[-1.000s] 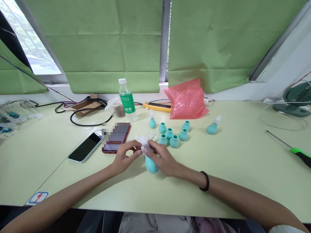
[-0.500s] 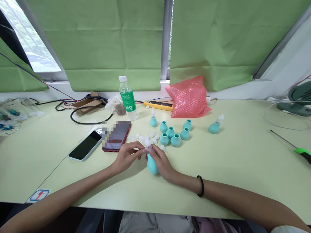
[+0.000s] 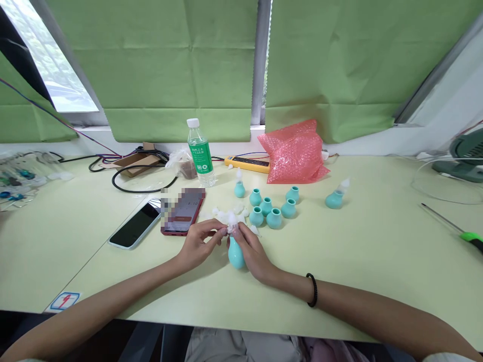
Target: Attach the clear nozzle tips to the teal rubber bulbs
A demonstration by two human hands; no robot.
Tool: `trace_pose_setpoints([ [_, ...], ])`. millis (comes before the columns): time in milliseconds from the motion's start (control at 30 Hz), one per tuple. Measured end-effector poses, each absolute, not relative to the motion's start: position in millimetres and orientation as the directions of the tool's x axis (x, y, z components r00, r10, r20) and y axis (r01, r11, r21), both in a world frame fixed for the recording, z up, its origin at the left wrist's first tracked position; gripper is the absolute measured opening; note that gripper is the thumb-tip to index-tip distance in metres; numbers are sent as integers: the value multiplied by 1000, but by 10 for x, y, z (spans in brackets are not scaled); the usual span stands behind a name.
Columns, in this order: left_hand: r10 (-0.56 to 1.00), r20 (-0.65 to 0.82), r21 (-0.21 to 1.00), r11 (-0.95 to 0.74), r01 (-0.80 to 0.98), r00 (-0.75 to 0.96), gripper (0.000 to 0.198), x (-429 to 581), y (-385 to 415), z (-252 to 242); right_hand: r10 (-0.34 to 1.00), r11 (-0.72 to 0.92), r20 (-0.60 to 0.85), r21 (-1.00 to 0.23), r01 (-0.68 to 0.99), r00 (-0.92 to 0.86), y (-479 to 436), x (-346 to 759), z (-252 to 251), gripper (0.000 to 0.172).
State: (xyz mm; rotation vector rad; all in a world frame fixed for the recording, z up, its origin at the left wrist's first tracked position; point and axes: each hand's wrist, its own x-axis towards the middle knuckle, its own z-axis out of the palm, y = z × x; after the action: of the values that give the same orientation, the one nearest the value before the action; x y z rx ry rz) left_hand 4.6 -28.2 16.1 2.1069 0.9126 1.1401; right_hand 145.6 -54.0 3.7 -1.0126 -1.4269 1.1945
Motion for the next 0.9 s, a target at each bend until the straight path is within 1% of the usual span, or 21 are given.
trace_pose_setpoints([
  [100,729,585,667,-681,301,355,17,39,-283,147,978,146,145,-989,-9,-148,-523,1455,16,25],
  [167,651,680,581,-759,294,338,14,34,-284,136,981,128,129,-992,-18,-148,-511,1453,7,26],
  [233,581,735,498,-813,302,351,13,32,-282,123,983,116,118,-993,-26,-141,-504,1451,1,26],
  [333,545,752,437,-833,339,371,13,32,-271,108,981,122,125,-992,-31,-147,-507,1448,2,27],
  [467,529,754,410,-842,350,390,11,32,-266,118,975,160,156,-987,12,-157,-518,1451,16,26],
  [567,561,718,462,-827,321,412,10,38,-276,149,972,176,168,-984,33,-162,-520,1455,24,25],
  [733,655,620,596,-751,284,432,12,43,-308,241,963,210,201,-977,31,-181,-541,1456,47,24],
  [800,716,527,698,-672,248,459,13,35,-308,284,960,216,211,-976,5,-183,-563,1457,64,22],
  [833,748,458,765,-607,216,480,13,29,-299,302,959,208,207,-978,-17,-192,-575,1458,74,22],
  [900,788,282,908,-403,113,548,14,16,-267,321,957,168,181,-983,-76,-225,-596,1460,91,23],
])
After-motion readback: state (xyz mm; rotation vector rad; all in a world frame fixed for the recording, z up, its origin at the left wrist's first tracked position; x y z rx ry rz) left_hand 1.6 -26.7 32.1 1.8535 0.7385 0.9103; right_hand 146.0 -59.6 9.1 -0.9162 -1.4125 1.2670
